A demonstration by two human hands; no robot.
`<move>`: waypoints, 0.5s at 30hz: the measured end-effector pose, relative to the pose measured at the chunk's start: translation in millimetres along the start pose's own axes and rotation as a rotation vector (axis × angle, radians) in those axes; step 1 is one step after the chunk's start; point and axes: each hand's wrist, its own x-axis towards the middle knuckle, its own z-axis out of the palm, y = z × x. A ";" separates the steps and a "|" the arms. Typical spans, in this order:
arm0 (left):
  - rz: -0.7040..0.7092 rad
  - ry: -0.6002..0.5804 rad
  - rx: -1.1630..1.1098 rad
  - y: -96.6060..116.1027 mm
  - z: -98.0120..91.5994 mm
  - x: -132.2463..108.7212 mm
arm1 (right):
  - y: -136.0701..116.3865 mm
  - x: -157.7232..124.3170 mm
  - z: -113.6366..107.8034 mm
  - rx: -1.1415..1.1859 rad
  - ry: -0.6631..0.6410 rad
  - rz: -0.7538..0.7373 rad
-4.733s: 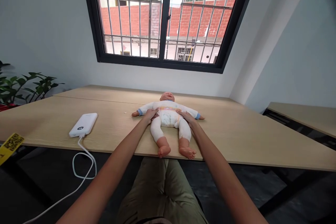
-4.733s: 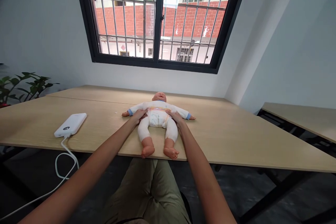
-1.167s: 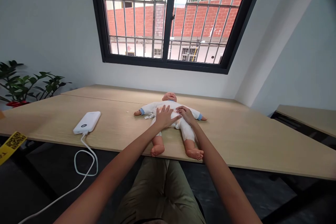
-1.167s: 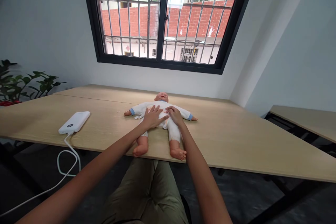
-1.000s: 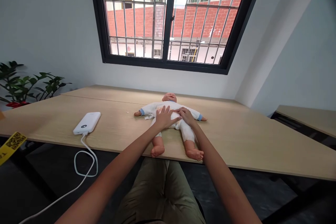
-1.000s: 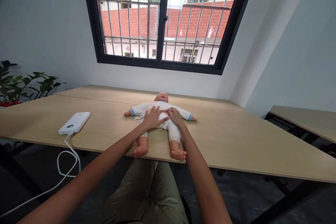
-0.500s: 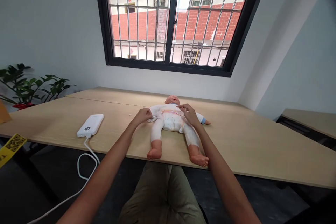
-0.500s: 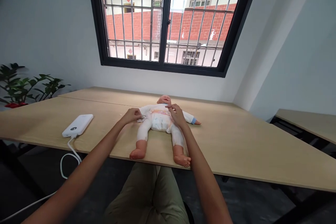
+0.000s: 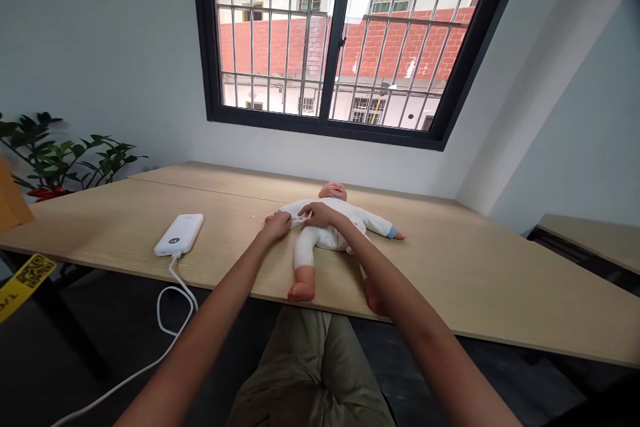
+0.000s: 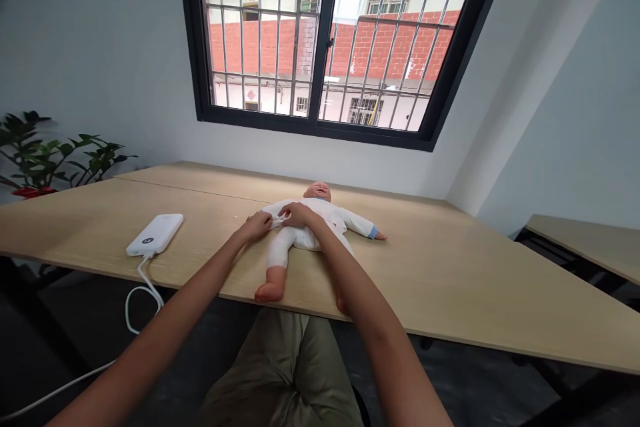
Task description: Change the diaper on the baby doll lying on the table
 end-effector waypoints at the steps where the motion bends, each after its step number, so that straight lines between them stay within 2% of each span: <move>1: -0.011 0.005 -0.024 -0.1 -0.7 1.3 | 1.6 1.3 5.8 -0.008 0.013 0.012; 5: -0.024 -0.003 -0.173 3.2 -2.7 5.4 | 8.2 0.5 21.3 -0.037 0.088 0.022; 11: 0.047 0.060 -0.496 13.1 1.1 4.1 | 15.2 -1.4 28.4 0.000 0.191 0.002; 15: -0.051 -0.007 -0.763 13.7 8.4 5.1 | 17.7 -3.1 33.1 0.048 0.256 0.009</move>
